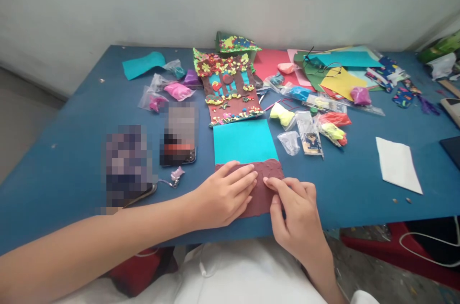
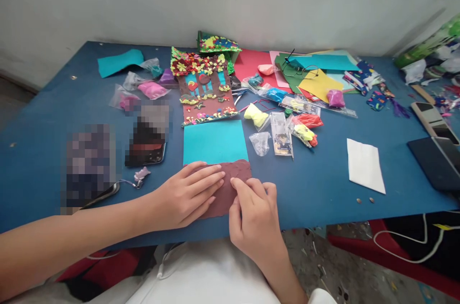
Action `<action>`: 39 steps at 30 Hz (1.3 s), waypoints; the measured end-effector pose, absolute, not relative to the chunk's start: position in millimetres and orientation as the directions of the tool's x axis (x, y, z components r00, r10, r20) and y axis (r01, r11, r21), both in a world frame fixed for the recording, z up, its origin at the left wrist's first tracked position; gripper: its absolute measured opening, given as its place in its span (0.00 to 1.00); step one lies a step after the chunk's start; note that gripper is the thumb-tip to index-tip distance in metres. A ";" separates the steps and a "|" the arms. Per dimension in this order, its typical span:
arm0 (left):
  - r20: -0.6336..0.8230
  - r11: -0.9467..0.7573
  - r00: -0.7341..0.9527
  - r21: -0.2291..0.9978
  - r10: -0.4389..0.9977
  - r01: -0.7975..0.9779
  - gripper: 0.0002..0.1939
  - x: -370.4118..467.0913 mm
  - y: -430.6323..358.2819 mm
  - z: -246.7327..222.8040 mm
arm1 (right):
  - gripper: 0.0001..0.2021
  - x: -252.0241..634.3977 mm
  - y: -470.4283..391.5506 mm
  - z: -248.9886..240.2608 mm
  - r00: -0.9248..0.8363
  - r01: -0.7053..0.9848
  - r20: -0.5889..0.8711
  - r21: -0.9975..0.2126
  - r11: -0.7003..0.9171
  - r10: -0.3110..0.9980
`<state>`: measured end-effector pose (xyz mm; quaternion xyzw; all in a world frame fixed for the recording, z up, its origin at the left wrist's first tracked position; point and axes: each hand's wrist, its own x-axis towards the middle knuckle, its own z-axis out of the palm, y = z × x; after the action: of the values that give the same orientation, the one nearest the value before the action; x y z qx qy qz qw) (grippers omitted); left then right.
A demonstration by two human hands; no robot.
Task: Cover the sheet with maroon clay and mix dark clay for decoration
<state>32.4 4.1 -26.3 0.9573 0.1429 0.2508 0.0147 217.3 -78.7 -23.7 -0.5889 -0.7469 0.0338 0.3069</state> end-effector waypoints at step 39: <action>0.095 -0.930 0.959 0.286 0.268 0.232 0.29 29.7 7.5 -26.6 | 0.17 202.5 -107.2 -39.2 -0.080 0.936 0.552 -0.244 0.252 0.830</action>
<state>29.7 7.5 -26.6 0.9800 0.1275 0.0665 0.1374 202.5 -107.2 -39.2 -0.6052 -0.7296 -0.0868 0.3064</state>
